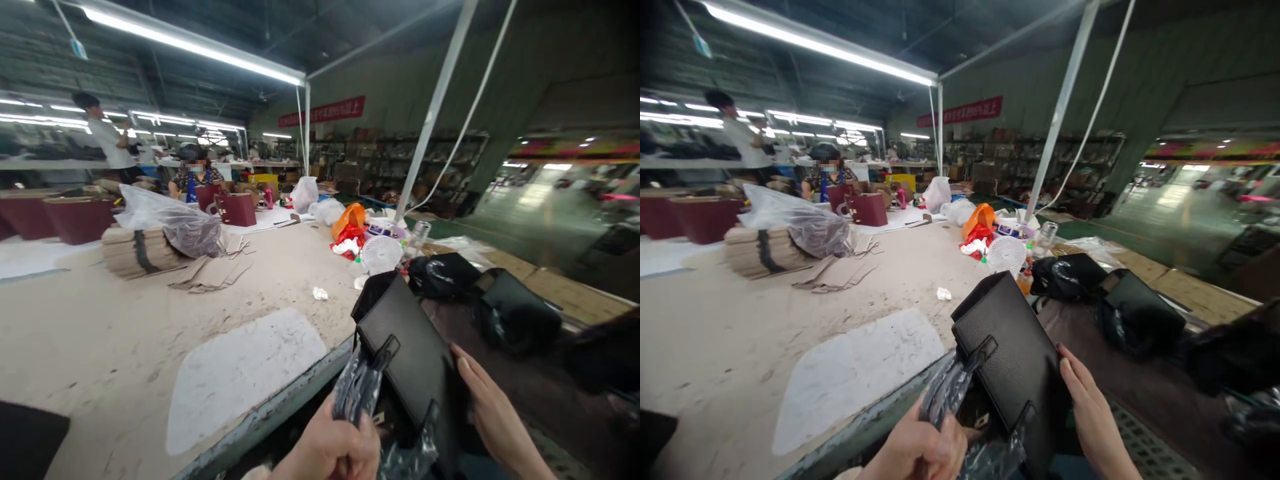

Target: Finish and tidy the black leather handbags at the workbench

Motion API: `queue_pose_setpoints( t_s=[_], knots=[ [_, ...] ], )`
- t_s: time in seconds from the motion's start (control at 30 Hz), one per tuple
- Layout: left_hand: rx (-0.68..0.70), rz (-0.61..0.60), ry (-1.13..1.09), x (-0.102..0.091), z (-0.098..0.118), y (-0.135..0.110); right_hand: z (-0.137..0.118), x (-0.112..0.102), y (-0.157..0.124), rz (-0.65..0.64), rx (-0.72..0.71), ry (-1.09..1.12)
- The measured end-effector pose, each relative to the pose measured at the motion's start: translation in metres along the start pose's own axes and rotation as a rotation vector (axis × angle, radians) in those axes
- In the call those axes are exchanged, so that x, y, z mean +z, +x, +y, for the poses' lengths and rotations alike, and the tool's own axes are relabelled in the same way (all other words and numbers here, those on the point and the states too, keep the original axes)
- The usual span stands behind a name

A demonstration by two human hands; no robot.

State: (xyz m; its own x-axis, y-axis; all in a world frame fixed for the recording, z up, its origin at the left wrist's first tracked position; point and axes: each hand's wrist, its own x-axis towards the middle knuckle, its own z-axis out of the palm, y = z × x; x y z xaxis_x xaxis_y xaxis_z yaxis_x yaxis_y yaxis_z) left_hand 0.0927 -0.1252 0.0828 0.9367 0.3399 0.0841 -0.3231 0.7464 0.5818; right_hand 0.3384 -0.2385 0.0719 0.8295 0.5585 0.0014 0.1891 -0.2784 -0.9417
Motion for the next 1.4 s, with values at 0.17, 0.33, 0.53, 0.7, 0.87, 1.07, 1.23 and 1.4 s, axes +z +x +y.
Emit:
queue_pose_setpoints(
  t_s=[0.17, 0.33, 0.53, 0.7, 0.87, 1.07, 1.23, 1.4],
  knots=[
    [-0.058, -0.176, -0.154, 0.01, -0.037, 0.022, 0.035, -0.064, -0.031, 0.049, 0.344, 0.326],
    [-0.138, -0.129, -0.337, 0.035, -0.054, 0.045, 0.029, -0.124, -0.056, 0.172, 0.248, 0.348],
    [-0.368, 0.171, -0.449, 0.067, -0.093, 0.073, 0.046, -0.188, -0.081, 0.2, 0.258, 0.235],
    [-0.431, 0.24, -0.464, 0.099, -0.131, 0.09, 0.067, -0.221, -0.107, 0.166, 0.206, 0.215],
    [-0.434, 0.273, -0.383, 0.126, -0.155, 0.107, 0.076, -0.248, -0.128, 0.163, 0.064, 0.157],
    [-0.438, 0.248, -0.46, 0.149, -0.181, 0.119, 0.063, -0.237, -0.158, 0.162, -0.207, -0.363],
    [-0.456, 0.261, -0.393, 0.158, -0.191, 0.125, 0.035, -0.233, -0.19, 0.071, -0.511, -0.549],
    [-0.416, 0.17, -0.273, 0.175, -0.192, 0.131, 0.07, -0.25, -0.222, 0.312, -0.551, -0.458]
  ],
)
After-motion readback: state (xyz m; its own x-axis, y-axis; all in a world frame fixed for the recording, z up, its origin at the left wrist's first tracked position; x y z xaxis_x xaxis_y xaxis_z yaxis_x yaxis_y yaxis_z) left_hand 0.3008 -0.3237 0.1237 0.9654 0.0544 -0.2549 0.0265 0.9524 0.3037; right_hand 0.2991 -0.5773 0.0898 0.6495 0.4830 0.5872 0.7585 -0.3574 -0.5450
